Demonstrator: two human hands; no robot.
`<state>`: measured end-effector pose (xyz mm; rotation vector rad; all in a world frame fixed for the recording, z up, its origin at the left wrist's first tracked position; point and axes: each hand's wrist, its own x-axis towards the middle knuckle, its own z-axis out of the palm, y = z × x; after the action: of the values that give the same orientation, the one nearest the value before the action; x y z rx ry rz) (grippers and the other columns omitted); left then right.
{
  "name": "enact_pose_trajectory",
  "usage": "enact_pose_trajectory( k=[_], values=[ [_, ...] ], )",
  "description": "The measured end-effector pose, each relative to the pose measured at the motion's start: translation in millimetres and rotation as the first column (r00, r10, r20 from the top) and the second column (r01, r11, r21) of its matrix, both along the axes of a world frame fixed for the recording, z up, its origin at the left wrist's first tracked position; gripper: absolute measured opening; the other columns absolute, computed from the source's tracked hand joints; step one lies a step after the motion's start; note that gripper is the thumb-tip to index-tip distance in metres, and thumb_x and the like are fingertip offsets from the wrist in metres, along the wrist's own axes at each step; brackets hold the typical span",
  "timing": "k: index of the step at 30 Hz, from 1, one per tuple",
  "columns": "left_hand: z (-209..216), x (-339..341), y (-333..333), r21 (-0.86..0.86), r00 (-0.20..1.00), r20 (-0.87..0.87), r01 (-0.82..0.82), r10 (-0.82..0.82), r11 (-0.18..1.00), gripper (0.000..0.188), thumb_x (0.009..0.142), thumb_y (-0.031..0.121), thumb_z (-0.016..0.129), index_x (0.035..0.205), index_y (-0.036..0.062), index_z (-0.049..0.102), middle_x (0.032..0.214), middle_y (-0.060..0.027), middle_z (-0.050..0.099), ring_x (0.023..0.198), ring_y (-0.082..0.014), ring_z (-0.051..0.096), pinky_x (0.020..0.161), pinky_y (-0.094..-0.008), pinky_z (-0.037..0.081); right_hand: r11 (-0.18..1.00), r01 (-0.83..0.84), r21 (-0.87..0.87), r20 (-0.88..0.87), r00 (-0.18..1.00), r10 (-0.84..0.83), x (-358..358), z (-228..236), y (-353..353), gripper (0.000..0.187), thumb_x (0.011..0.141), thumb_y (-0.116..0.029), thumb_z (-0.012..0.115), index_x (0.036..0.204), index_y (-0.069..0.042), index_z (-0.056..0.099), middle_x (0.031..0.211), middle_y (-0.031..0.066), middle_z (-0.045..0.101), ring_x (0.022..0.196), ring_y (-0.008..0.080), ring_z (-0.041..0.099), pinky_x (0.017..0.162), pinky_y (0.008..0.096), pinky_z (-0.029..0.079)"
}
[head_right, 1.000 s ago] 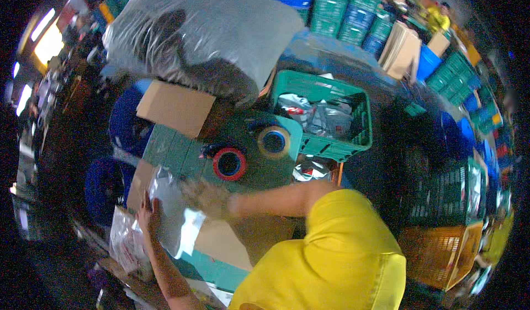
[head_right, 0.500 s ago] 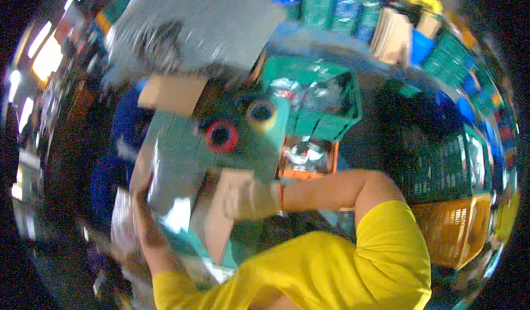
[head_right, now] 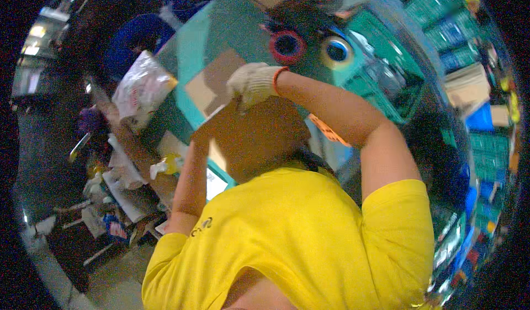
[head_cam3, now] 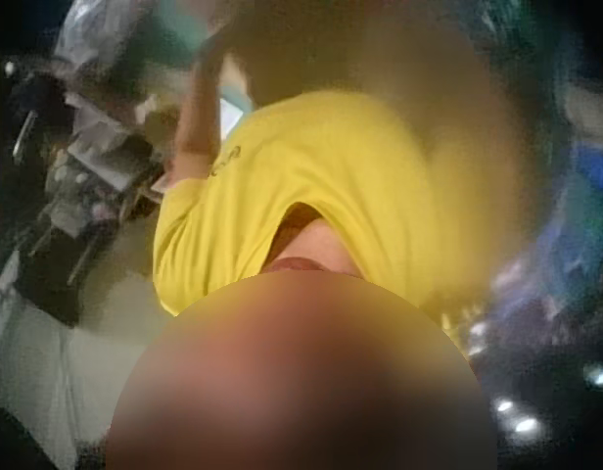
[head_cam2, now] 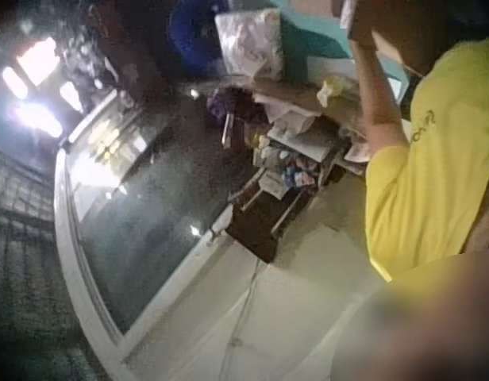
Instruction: The person packs items into a cardboard box, seals it with tape, and places it into a crate. They then walk to a table and use a box cutter to cut a large black sheet into smaller pieces.
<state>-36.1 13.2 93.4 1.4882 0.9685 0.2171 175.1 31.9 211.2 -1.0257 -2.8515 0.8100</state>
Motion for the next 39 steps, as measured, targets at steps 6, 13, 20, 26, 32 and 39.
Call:
enact_pose_trajectory(
  k=[6, 13, 20, 26, 32, 39],
  values=[
    [16, -42, 41, -0.378, 0.996, 0.078, -0.006, 0.039, 0.926, 0.059, 0.093, 0.052, 0.031, 0.126, 0.0064, 0.046, 0.127, -0.009, 0.05, 0.121, -0.023, 0.04, 0.102, -0.0386, 0.029, 0.891, 0.055, -0.451, 0.166, 0.986, 0.023, -7, -63, 57, 0.052, 0.063, -0.045, 0.073, 0.097, -0.007, 0.065, 0.099, 0.0122, 0.064, 0.09, 0.0233, 0.06, 0.081, 0.0351, 0.045],
    [18, 40, 8, 0.369, 0.894, -0.446, 0.13, 0.052, 0.92, 0.039, 0.092, 0.026, 0.039, 0.127, 0.0105, 0.045, 0.125, -0.0128, 0.05, 0.114, -0.0268, 0.048, 0.093, -0.0355, 0.038, 0.949, 0.215, -0.23, 0.144, 0.972, -0.186, 5, -35, 24, 0.039, 0.074, -0.032, 0.059, 0.1, -0.004, 0.06, 0.101, 0.0135, 0.062, 0.095, 0.026, 0.059, 0.083, 0.0407, 0.044],
    [-28, -8, 41, 0.044, 0.676, -0.711, 0.319, -0.195, 0.947, 0.067, 0.09, 0.057, 0.018, 0.119, 0.0054, 0.051, 0.107, -0.0248, 0.057, 0.104, -0.0396, 0.053, 0.086, -0.0429, 0.042, 0.942, 0.33, -0.056, -0.019, 0.943, -0.332, -12, -67, -54, 0.03, 0.081, -0.031, 0.048, 0.1, -0.01, 0.056, 0.103, 0.0115, 0.058, 0.101, 0.0314, 0.054, 0.088, 0.0433, 0.039],
    [-113, 2, 122, 0.477, 0.851, -0.294, -0.263, 0.435, 0.838, 0.056, 0.086, 0.047, 0.046, 0.126, 0.0074, 0.042, 0.135, -0.0223, 0.036, 0.127, -0.0329, 0.031, 0.1, -0.0495, 0.029, 0.849, 0.526, -0.056, 0.146, 0.845, -0.514, -41, -123, -59, 0.037, 0.084, -0.034, 0.042, 0.109, -0.01, 0.056, 0.125, 0.0141, 0.047, 0.118, 0.0345, 0.041, 0.095, 0.0516, 0.031],
    [-128, -26, 164, 0.527, 0.713, -0.58, -0.04, 0.393, 0.849, 0.062, 0.084, 0.049, 0.05, 0.125, 0.0035, 0.041, 0.133, -0.0243, 0.034, 0.126, -0.0391, 0.027, 0.099, -0.0575, 0.026, 0.977, 0.214, 0.008, 0.275, 0.939, -0.208, -32, -98, -53, 0.044, 0.083, -0.031, 0.04, 0.123, -0.013, 0.045, 0.133, 0.0135, 0.042, 0.124, 0.0352, 0.035, 0.101, 0.053, 0.024],
    [-43, -33, 208, -0.059, 0.729, -0.535, 0.472, -0.427, 0.88, 0.049, 0.082, 0.042, 0.059, 0.105, -0.002, 0.058, 0.099, -0.0176, 0.062, 0.09, -0.0269, 0.059, 0.079, -0.0402, 0.045, 0.596, 0.182, 0.782, 0.077, 0.921, -0.382, -27, -98, -60, 0.033, 0.084, -0.034, 0.041, 0.096, -0.013, 0.063, 0.103, 0.006, 0.063, 0.103, 0.0239, 0.055, 0.09, 0.0496, 0.039]
  ],
)
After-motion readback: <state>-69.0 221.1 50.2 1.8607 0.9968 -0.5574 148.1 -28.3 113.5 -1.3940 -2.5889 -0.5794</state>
